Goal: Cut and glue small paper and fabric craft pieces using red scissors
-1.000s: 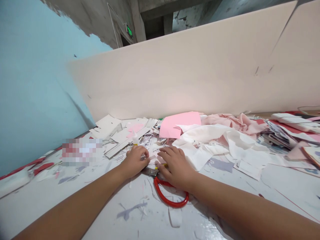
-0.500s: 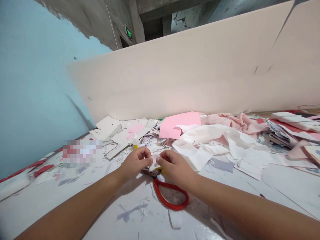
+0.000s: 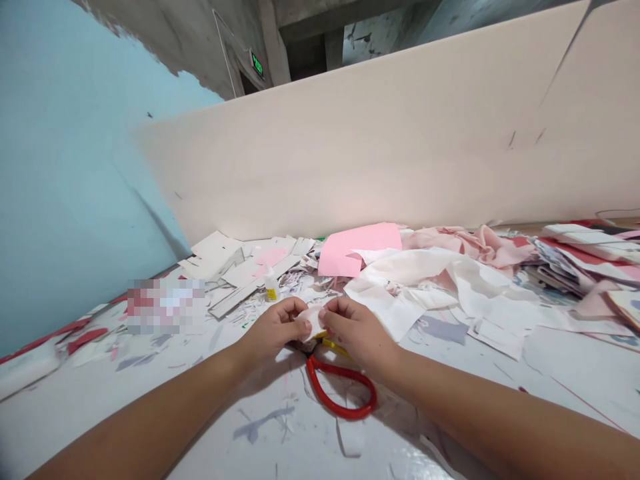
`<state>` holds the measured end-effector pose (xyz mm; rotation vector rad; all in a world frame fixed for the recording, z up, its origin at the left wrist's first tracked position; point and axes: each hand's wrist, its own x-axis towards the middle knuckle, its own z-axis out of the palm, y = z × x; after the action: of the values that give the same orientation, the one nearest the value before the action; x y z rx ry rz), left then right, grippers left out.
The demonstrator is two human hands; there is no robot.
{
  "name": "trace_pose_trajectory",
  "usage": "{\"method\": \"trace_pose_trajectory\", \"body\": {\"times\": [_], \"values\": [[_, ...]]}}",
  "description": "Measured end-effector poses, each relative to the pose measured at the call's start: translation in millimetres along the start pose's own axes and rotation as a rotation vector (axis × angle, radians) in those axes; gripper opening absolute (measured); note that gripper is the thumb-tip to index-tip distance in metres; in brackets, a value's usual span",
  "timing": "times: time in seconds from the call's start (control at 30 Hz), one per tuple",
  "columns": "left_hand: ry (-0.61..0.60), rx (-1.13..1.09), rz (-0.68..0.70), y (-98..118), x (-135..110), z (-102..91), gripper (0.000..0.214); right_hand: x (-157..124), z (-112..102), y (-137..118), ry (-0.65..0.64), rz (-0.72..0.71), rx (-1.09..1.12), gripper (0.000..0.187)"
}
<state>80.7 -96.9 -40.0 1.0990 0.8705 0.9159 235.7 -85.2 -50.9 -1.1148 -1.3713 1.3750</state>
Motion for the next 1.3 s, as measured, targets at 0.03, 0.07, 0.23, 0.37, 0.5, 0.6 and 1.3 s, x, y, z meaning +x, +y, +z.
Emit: {"method": "trace_pose_trajectory", "body": {"times": [0.03,0.07,0.23,0.37,0.5,0.6,1.3], "values": [[0.006,0.008,-0.005,0,0,0.4,0.016,0,0,0,0.002,-0.017,-0.037,0.02],[0.024,0.023,-0.004,0,0,0.1,0.014,0,-1,-1,0.013,-0.048,-0.087,0.02],[0.307,0.207,0.211,5,10,-12.9,0.01,-8,-6,-11,-0.019,-0.216,-0.721,0.017],[0.454,0.331,0.36,10,19,-28.2,0.013,-16,-9,-22,-0.26,-0.141,-1.197,0.022],[0.43,0.355,0.363,12,23,-33.9,0.013,-14,-11,-27,-0.311,-0.039,-1.315,0.017],[0.45,0.422,0.421,12,18,-32.2,0.012,-10,-16,-27,-0.311,-0.07,-1.348,0.012],[0.506,0.243,0.545,20,11,-28.1,0.023,2,-20,-16,-0.303,0.046,-0.052,0.017]]}}
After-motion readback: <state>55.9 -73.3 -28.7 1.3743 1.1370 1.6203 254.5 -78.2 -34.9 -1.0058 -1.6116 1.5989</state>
